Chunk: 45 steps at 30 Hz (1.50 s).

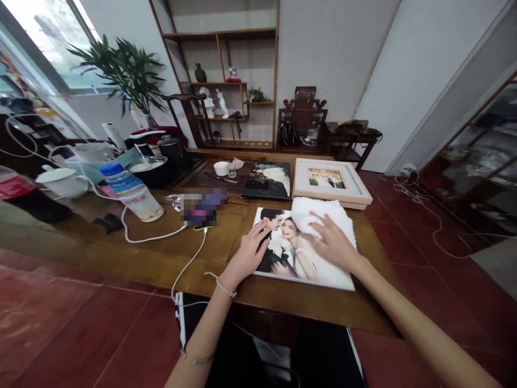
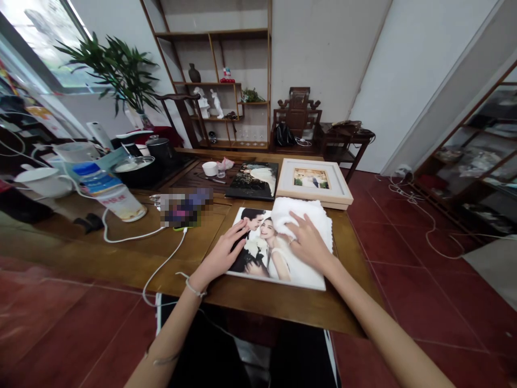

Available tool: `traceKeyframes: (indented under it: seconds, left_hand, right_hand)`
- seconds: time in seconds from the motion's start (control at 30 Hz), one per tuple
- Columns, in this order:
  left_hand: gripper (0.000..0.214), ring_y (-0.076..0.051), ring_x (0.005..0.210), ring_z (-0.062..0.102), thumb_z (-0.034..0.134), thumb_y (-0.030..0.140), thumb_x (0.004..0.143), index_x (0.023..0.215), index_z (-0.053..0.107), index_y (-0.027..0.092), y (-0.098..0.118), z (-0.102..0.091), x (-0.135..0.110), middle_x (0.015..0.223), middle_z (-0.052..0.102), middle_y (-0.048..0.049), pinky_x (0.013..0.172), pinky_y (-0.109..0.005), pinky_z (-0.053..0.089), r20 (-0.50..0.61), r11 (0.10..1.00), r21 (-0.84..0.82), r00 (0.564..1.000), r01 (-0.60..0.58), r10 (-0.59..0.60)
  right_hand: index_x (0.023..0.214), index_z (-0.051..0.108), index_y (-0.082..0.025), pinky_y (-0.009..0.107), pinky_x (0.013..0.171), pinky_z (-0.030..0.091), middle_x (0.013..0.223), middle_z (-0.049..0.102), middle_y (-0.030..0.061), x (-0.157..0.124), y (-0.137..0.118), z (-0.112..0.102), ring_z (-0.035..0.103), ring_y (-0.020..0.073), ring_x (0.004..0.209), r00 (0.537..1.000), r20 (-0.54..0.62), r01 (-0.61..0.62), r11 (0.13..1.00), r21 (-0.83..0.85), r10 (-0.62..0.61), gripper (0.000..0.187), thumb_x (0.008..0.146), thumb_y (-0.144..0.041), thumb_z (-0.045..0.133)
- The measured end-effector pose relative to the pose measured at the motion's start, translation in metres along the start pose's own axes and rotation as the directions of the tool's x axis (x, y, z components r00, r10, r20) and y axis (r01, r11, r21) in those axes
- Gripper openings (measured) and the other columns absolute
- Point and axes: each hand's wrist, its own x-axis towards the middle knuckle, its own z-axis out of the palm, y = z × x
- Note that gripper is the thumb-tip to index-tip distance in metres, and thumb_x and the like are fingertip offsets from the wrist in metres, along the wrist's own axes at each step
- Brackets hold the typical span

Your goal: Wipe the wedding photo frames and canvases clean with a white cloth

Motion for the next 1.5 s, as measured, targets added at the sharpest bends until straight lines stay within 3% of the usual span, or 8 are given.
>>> traceKeyframes:
  seconds: [0.33,0.53,0.73,0.87,1.03,1.17,1.3,1.5]
  left_hand:
    - [0.044,-0.021,0.138,0.028,0.037,0.017,0.092,0.136,0.042,0.020,-0.001,-0.001,0.000,0.148,0.034,-0.0088,0.112,-0.046,0.026,0.015,1.000,-0.011,1.000,-0.008,0.008]
    - [0.041,-0.021,0.138,0.028,0.038,0.021,0.094,0.135,0.043,0.021,-0.002,-0.001,0.001,0.148,0.035,-0.0087,0.112,-0.044,0.026,0.011,1.000,-0.004,1.000,-0.029,0.029]
    - [0.041,-0.021,0.138,0.029,0.036,0.024,0.095,0.136,0.042,0.023,-0.001,-0.001,0.000,0.148,0.034,-0.0078,0.111,-0.045,0.027,0.014,1.000,-0.012,1.000,-0.004,0.004]
    - [0.040,-0.021,0.138,0.028,0.036,0.024,0.096,0.135,0.043,0.021,-0.001,0.000,0.000,0.148,0.034,-0.0081,0.112,-0.044,0.026,0.002,1.000,-0.020,1.000,-0.010,0.010]
    - [0.041,-0.021,0.138,0.028,0.037,0.024,0.095,0.136,0.042,0.021,-0.003,0.001,0.001,0.148,0.035,-0.0087,0.112,-0.045,0.026,-0.001,1.000,-0.027,1.000,-0.010,0.010]
    - [0.043,-0.021,0.138,0.028,0.037,0.024,0.095,0.138,0.038,0.019,-0.005,0.002,0.001,0.148,0.034,-0.0094,0.112,-0.044,0.026,0.008,1.000,-0.013,1.000,0.000,0.000]
    - [0.044,-0.021,0.138,0.028,0.036,0.023,0.095,0.138,0.038,0.019,-0.003,0.000,0.001,0.148,0.034,-0.0092,0.113,-0.045,0.025,0.012,1.000,-0.010,1.000,-0.006,0.006]
    - [0.043,-0.021,0.138,0.029,0.036,0.023,0.095,0.137,0.040,0.019,0.002,-0.002,0.000,0.148,0.035,-0.0102,0.112,-0.046,0.026,0.004,1.000,-0.015,1.000,0.002,-0.002]
  right_hand:
    - [0.090,0.064,-0.022,0.057,0.112,0.014,0.145,0.040,0.0047,-0.079,-0.088,0.004,0.020,0.0272,0.139,0.927,0.223,0.292,0.954,0.072,-0.301,0.031,0.067,-0.008,0.050]
    - [0.104,0.064,-0.016,0.053,0.107,0.030,0.139,0.046,0.0161,-0.032,-0.045,0.000,0.042,0.0291,0.127,0.978,0.131,0.173,0.981,-0.086,-0.161,0.031,0.077,-0.013,0.049]
    - [0.106,0.062,-0.014,0.056,0.106,0.029,0.130,0.054,0.0186,0.015,0.002,0.000,0.037,0.0310,0.131,0.999,-0.005,0.032,0.980,-0.198,-0.034,0.029,0.090,-0.022,0.039]
    - [0.102,0.063,-0.013,0.059,0.107,0.023,0.133,0.051,0.0201,-0.005,-0.017,0.007,0.032,0.0331,0.133,0.997,0.034,0.072,0.976,-0.203,-0.066,0.026,0.084,-0.016,0.045]
    - [0.096,0.064,-0.018,0.060,0.110,0.014,0.143,0.042,0.0093,-0.060,-0.070,0.009,0.018,0.0295,0.139,0.967,0.144,0.222,0.972,-0.082,-0.209,0.032,0.071,-0.007,0.047]
    - [0.098,0.064,-0.021,0.055,0.111,0.019,0.142,0.044,0.0070,-0.071,-0.081,0.004,0.025,0.0263,0.137,0.944,0.203,0.267,0.963,-0.012,-0.260,0.034,0.071,-0.008,0.048]
    - [0.103,0.064,-0.017,0.054,0.107,0.028,0.138,0.047,0.0164,-0.037,-0.050,0.000,0.039,0.0293,0.130,0.975,0.154,0.175,0.979,-0.102,-0.159,0.027,0.081,-0.016,0.048]
    - [0.110,0.062,-0.017,0.055,0.104,0.029,0.132,0.053,0.0140,0.026,-0.002,-0.002,0.040,0.0305,0.128,0.999,0.045,0.026,0.979,-0.202,-0.018,0.031,0.090,-0.021,0.038]
